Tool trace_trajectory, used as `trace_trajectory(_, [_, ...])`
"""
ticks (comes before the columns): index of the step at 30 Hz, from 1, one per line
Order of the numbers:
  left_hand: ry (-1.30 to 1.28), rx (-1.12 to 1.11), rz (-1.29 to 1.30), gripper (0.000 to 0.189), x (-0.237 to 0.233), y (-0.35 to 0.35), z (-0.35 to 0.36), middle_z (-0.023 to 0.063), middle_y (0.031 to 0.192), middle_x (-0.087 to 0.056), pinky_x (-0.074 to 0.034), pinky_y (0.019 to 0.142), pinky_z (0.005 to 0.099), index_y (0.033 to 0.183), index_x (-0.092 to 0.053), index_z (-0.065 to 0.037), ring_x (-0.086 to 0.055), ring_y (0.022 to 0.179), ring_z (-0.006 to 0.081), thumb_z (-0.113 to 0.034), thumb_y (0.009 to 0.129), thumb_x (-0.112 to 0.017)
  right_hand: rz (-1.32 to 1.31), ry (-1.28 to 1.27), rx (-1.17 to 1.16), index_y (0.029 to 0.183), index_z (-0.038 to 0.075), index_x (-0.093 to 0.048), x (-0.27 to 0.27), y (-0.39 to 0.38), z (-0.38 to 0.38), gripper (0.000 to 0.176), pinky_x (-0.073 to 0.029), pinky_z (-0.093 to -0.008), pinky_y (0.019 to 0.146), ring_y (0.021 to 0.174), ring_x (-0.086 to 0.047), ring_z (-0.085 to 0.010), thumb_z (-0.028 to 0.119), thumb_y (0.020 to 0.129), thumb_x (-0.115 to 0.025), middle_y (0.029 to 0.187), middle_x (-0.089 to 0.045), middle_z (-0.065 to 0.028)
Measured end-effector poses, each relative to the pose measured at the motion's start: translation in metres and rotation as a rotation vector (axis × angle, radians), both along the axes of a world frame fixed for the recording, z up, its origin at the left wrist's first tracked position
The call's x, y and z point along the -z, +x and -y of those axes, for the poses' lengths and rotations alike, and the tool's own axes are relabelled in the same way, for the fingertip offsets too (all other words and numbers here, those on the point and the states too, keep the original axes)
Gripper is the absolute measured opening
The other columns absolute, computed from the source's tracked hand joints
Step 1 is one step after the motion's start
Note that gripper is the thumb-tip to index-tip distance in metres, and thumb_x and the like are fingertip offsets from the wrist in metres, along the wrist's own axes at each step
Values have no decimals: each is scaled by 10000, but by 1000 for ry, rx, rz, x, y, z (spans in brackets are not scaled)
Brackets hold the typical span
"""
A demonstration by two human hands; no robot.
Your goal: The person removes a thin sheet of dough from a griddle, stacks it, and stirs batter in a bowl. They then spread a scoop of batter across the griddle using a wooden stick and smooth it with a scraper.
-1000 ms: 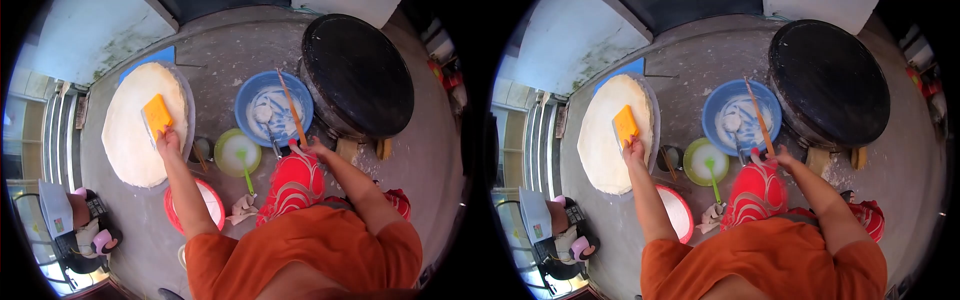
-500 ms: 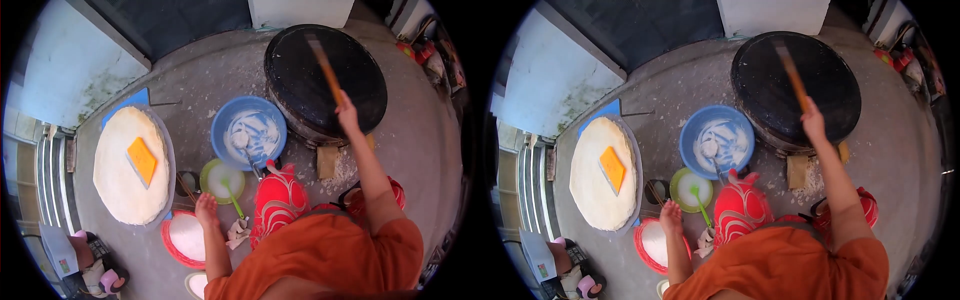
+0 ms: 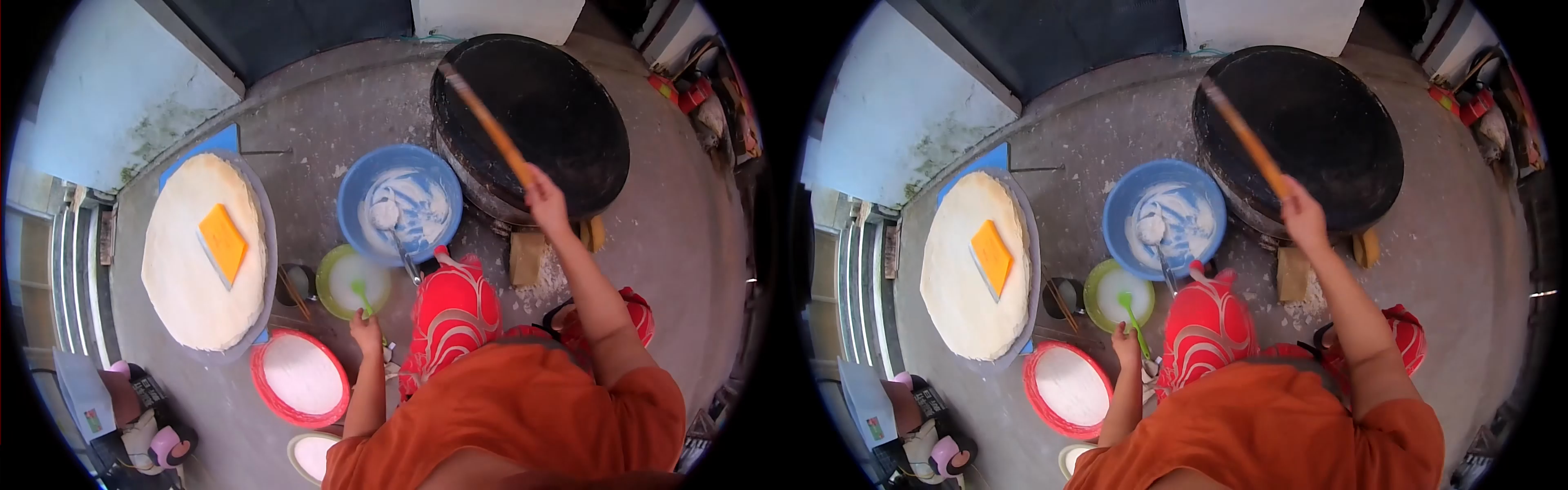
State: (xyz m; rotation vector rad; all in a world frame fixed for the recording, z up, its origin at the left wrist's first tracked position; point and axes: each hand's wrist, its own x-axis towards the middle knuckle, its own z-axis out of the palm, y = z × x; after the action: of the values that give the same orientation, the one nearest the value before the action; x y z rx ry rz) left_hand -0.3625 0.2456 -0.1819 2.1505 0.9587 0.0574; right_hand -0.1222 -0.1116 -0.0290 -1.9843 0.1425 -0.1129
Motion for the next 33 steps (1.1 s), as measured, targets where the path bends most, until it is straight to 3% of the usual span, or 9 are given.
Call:
trace_trajectory(5, [225, -92, -440, 554, 11, -18, 14, 150, 1219, -372, -379, 879, 436, 1189, -434, -118, -354, 1135, 322, -283, 702, -640, -153, 342, 638, 1267, 151, -405, 8, -37, 47, 401, -349, -186, 464, 541, -406, -49, 53, 878, -416, 672, -471, 14])
trace_trajectory(8, [277, -126, -525, 620, 42, -20, 22, 130, 1265, -314, -384, 857, 478, 1226, -385, -163, -332, 1149, 328, -331, 694, -653, -5, -123, -72, 1297, 180, -390, 56, -88, 52, 465, -406, -204, 573, 582, -419, -59, 28, 861, -448, 671, -437, 24])
trace_trajectory(11, [307, -76, -544, 666, 52, -24, 23, 122, 1261, -311, -400, 824, 497, 1243, -344, -181, -336, 1138, 321, -369, 688, -662, -293, 38, -322, 1271, 188, -431, 4, -94, 9, 442, -398, -194, 568, 593, -421, -49, 51, 854, -482, 684, -440, 29])
trace_trajectory(16, [274, 83, -414, 571, 86, -30, 11, 180, 1246, -308, -424, 813, 455, 1240, -328, -151, -441, 1031, 384, -224, 737, -587, 88, -370, -663, 1167, 176, -541, -96, -50, -61, 387, -430, -258, 559, 559, -567, -126, 130, 785, -573, 643, -591, -52])
trace_trajectory(19, [128, 34, -325, 426, 65, -8, 8, 215, 1071, -462, -436, 777, 446, 1159, -434, -87, -514, 897, 402, -148, 748, -529, 18, -724, -894, 1056, 153, -608, -129, -47, -122, 329, -463, -340, 612, 681, -619, -241, 122, 731, -567, 770, -620, -139])
trace_trajectory(21, [-47, -87, -197, 257, 52, 0, 4, 142, 726, -549, -457, 608, 390, 999, -547, -21, -565, 659, 297, -168, 791, -513, 61, -1119, -1071, 918, 141, -648, -127, -51, -161, 246, -475, -386, 663, 745, -603, -294, 112, 695, -549, 834, -629, -135])
trace_trajectory(24, [-448, -316, -34, 244, 78, -4, -11, 54, 518, -485, -386, 460, 308, 852, -594, 11, -488, 460, 188, -208, 841, -487, -96, -1229, -1117, 833, 138, -664, -76, -46, -203, 197, -478, -375, 693, 812, -605, -276, 121, 670, -556, 860, -631, -124])
trace_trajectory(27, [-409, -229, 86, 315, 27, -23, -1, 21, 521, -471, -298, 406, 248, 841, -596, 21, -410, 416, 105, -262, 872, -461, -178, -1178, -1084, 866, 154, -668, -35, -42, -222, 226, -476, -370, 711, 837, -602, -271, 132, 667, -563, 869, -631, -115])
trace_trajectory(33, [-191, -176, 253, 320, 20, -34, 24, 118, 547, -548, -383, 481, 350, 786, -602, 42, -477, 467, 212, -240, 860, -469, -286, -1047, -1032, 944, 186, -658, -18, -47, -230, 289, -472, -349, 734, 860, -595, -270, 141, 676, -561, 914, -625, -102])
